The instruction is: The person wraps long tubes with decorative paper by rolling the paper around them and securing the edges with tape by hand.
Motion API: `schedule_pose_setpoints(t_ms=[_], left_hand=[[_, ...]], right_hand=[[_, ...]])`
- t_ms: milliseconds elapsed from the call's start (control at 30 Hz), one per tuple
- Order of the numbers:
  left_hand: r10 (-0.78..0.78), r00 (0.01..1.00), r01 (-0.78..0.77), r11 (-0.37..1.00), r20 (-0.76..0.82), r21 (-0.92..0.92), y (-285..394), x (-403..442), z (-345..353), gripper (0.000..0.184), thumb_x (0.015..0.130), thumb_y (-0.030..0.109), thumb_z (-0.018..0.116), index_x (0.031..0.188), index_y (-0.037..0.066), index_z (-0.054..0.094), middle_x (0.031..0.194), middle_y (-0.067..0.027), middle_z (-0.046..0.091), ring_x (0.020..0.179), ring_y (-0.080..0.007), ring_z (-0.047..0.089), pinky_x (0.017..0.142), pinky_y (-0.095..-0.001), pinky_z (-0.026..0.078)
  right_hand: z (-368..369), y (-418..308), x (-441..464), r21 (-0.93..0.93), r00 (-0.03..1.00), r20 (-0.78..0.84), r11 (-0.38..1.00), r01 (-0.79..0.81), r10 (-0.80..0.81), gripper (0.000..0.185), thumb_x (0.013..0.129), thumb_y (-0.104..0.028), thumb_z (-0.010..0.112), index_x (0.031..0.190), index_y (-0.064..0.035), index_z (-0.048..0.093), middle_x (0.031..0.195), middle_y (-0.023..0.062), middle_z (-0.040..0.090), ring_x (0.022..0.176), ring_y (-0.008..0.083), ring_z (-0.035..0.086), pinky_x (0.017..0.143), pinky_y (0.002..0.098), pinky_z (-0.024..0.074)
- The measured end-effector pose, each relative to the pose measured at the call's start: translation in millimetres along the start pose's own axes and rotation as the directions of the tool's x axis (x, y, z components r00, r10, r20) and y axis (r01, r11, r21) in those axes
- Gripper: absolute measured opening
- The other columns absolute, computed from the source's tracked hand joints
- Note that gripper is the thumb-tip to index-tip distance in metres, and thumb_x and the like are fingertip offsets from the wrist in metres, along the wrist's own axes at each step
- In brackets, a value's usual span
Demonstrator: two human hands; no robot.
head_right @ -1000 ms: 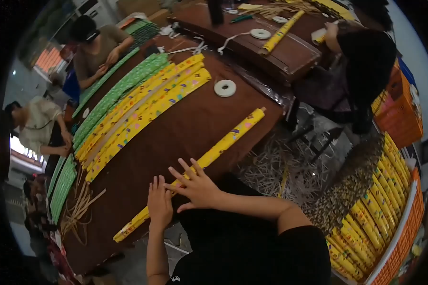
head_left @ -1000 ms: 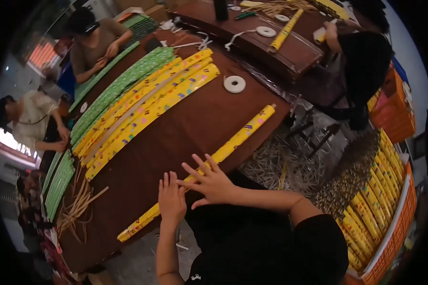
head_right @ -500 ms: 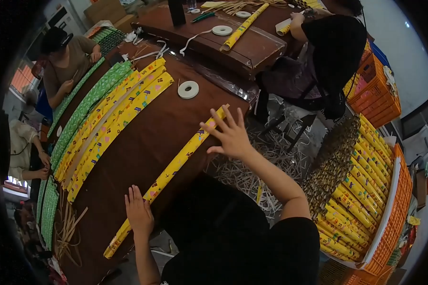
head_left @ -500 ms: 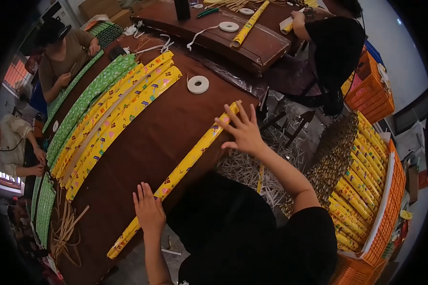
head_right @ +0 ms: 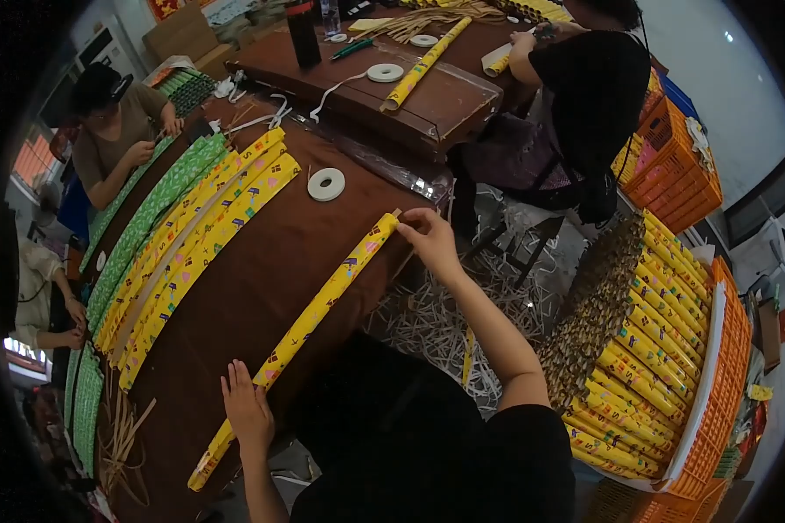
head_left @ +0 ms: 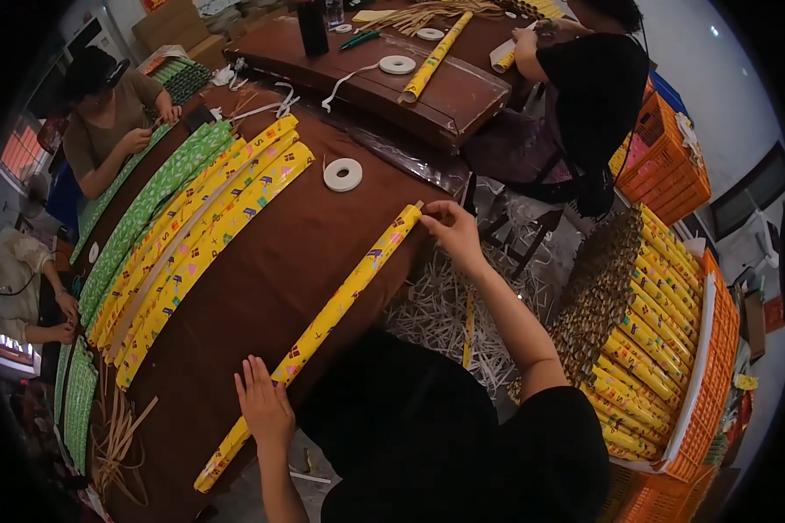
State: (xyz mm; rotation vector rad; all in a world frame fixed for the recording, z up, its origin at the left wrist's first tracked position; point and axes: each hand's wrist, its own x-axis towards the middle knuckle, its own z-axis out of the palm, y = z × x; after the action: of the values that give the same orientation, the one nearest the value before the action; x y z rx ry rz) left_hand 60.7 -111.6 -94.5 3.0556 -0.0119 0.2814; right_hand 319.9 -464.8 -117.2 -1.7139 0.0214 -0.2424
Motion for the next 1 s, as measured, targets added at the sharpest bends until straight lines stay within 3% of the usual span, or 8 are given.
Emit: schedule_pose_setpoints(t_ms=[67, 133, 200, 300, 433, 600, 1000], left_hand=[[-0.016, 1.0, 0.016, 1.0, 0.008, 0.005, 1.2, 0.3, -1.0, 0.05, 0.1, 0.016, 0.042, 0.144, -0.007, 0.036, 0.147, -0.0225, 0.042, 0.141, -0.0337, 0.036, 0.117, -0.0502, 0.024], [-0.011, 1.0, 0.011, 1.0, -0.002, 0.002, 0.0, -2.0, 1.3, 0.049, 0.1, 0.016, 0.041, 0.144, -0.007, 0.036, 0.147, -0.0224, 0.042, 0.141, -0.0336, 0.036, 0.117, -0.0502, 0.024], [-0.01, 1.0, 0.01, 1.0, -0.014, -0.002, 0.2, 1.5, 0.9, 0.049, 0.101, 0.017, 0.04, 0.144, -0.006, 0.036, 0.147, -0.0222, 0.042, 0.141, -0.0335, 0.036, 0.117, -0.0501, 0.024], [-0.026, 1.0, 0.027, 0.999, 0.013, -0.035, 0.0, 4.6, -4.6, 0.049, 0.101, 0.017, 0.039, 0.144, -0.006, 0.037, 0.147, -0.0215, 0.043, 0.141, -0.0333, 0.036, 0.117, -0.0499, 0.023], [-0.034, 0.998, 0.038, 0.996, 0.059, -0.08, -2.8, 6.7, -6.6, 0.048, 0.101, 0.016, 0.038, 0.144, -0.006, 0.037, 0.147, -0.0208, 0.043, 0.141, -0.0334, 0.036, 0.118, -0.0496, 0.022], [-0.053, 0.996, 0.059, 0.994, 0.076, -0.088, -3.1, 7.2, -6.9, 0.047, 0.101, 0.015, 0.038, 0.143, -0.006, 0.037, 0.146, -0.0209, 0.043, 0.141, -0.0335, 0.035, 0.118, -0.0497, 0.021], [-0.039, 0.998, 0.042, 0.998, 0.058, -0.055, -2.3, 6.1, -5.0, 0.047, 0.101, 0.016, 0.037, 0.142, -0.008, 0.038, 0.145, -0.0213, 0.045, 0.14, -0.0342, 0.036, 0.118, -0.0504, 0.022]], right_hand=[[2.9, -5.1, 1.3, 0.083, 0.981, 0.133, 0.985, -0.153, 0.141, 0.022, 0.087, -0.007, 0.071, 0.106, -0.0041, 0.06, 0.098, 0.003, 0.064, 0.068, 0.0062, 0.057, 0.049, 0.02, 0.0423], [4.1, -12.6, 4.1, 0.11, 0.988, 0.118, 0.988, -0.111, 0.098, 0.029, 0.085, -0.005, 0.072, 0.107, -0.0045, 0.054, 0.096, 0.0032, 0.063, 0.065, 0.0074, 0.057, 0.046, 0.0202, 0.0425], [1.6, -24.6, 5.9, 0.212, 0.952, 0.222, 0.942, -0.259, 0.212, 0.045, 0.083, -0.004, 0.074, 0.117, -0.0037, 0.044, 0.103, 0.008, 0.061, 0.059, 0.0099, 0.058, 0.044, 0.0221, 0.0437], [7.2, -29.5, 10.5, 0.114, 0.932, 0.231, 0.944, -0.311, 0.279, 0.057, 0.081, -0.003, 0.075, 0.123, -0.0037, 0.036, 0.103, 0.0104, 0.062, 0.055, 0.0109, 0.057, 0.042, 0.0226, 0.0434], [7.8, -22.8, 28.5, 0.155, 0.891, 0.301, 0.905, -0.396, 0.339, 0.064, 0.079, -0.003, 0.077, 0.126, -0.0026, 0.033, 0.1, 0.0111, 0.063, 0.057, 0.0118, 0.058, 0.043, 0.0227, 0.0435], [7.5, -29.7, 37.8, 0.031, 0.815, 0.439, 0.9, -0.434, 0.378, 0.07, 0.078, -0.001, 0.077, 0.13, -0.0011, 0.029, 0.098, 0.0118, 0.063, 0.062, 0.0134, 0.06, 0.049, 0.024, 0.0477], [4.0, -27.6, 50.1, -0.005, 0.785, 0.537, 0.931, -0.364, 0.31, 0.073, 0.076, 0.005, 0.077, 0.13, -0.0004, 0.028, 0.098, 0.0155, 0.063, 0.071, 0.0174, 0.067, 0.06, 0.0275, 0.0579]])
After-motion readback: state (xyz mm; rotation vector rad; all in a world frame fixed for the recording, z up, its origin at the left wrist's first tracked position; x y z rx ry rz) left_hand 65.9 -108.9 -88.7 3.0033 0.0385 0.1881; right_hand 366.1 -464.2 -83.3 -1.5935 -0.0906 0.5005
